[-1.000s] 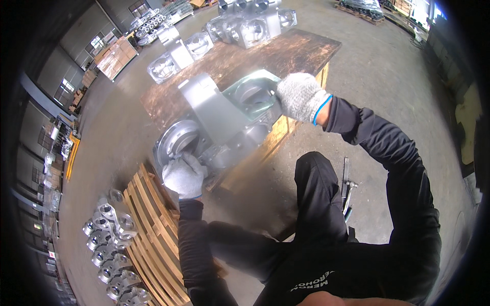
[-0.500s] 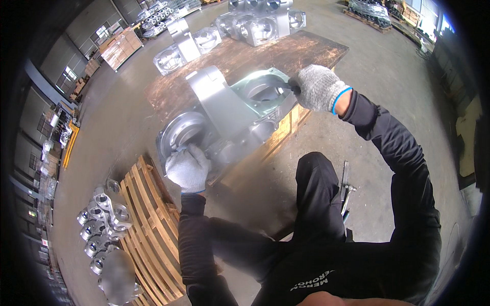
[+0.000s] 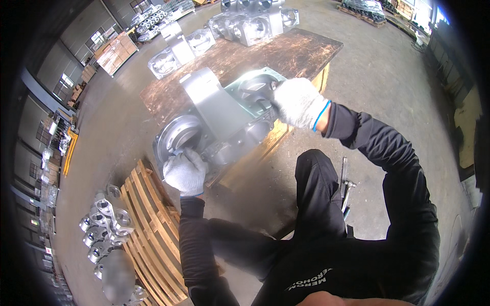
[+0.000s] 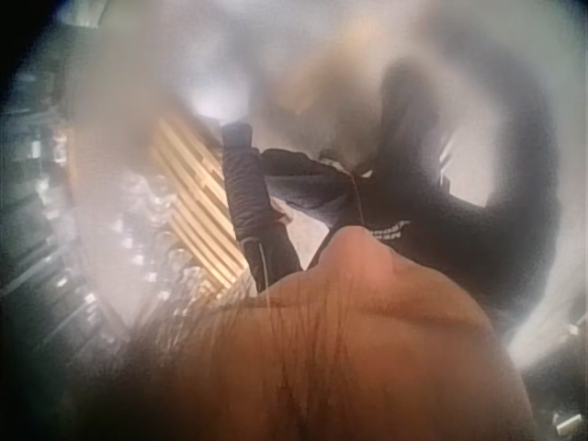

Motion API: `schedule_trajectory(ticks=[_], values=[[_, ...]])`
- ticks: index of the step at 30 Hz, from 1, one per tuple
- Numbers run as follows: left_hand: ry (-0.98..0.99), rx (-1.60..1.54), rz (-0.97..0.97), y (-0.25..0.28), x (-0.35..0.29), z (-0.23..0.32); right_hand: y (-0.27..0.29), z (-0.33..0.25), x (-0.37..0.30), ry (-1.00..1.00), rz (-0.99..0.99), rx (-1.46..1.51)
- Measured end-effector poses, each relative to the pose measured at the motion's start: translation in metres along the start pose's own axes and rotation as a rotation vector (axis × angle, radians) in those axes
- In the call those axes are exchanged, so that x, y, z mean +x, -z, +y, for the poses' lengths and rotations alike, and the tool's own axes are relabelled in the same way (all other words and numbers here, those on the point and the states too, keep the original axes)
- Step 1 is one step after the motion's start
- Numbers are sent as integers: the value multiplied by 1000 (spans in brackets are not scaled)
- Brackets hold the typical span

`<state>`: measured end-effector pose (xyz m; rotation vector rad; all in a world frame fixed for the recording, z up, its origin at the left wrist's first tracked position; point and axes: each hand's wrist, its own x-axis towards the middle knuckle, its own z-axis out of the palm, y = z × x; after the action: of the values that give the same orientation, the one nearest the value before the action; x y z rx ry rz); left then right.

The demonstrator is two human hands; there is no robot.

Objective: The person kneels on the floor and uses a metal file to deburr the edges of a large metal casting. They repeatedly file different edges and surfaces, then wipe the part with a cloth to remove metal shavings.

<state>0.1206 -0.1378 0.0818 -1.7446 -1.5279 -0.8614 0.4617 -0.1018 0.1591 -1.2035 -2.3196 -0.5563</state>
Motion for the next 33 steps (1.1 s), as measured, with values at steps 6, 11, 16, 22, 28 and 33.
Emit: schedule_trajectory(ticks=[6, 11, 16, 22, 28, 33], values=[[-53, -30, 59, -3, 0, -3, 16, 54, 3, -207, -187, 48], [-45, 21, 50, -6, -3, -5, 2, 44, -7, -135, 15, 76], [-93, 43, 52, -3, -2, -2, -17, 49, -22, 45, 105, 67], [85, 64, -439, 25, 20, 13, -1, 81, -56, -186, -112, 174], [263, -856, -312, 16, 75, 61, 5, 51, -43, -435, 169, 1205], [940, -1832, -420, -22, 136, 133, -6, 9, -11, -232, 226, 951]])
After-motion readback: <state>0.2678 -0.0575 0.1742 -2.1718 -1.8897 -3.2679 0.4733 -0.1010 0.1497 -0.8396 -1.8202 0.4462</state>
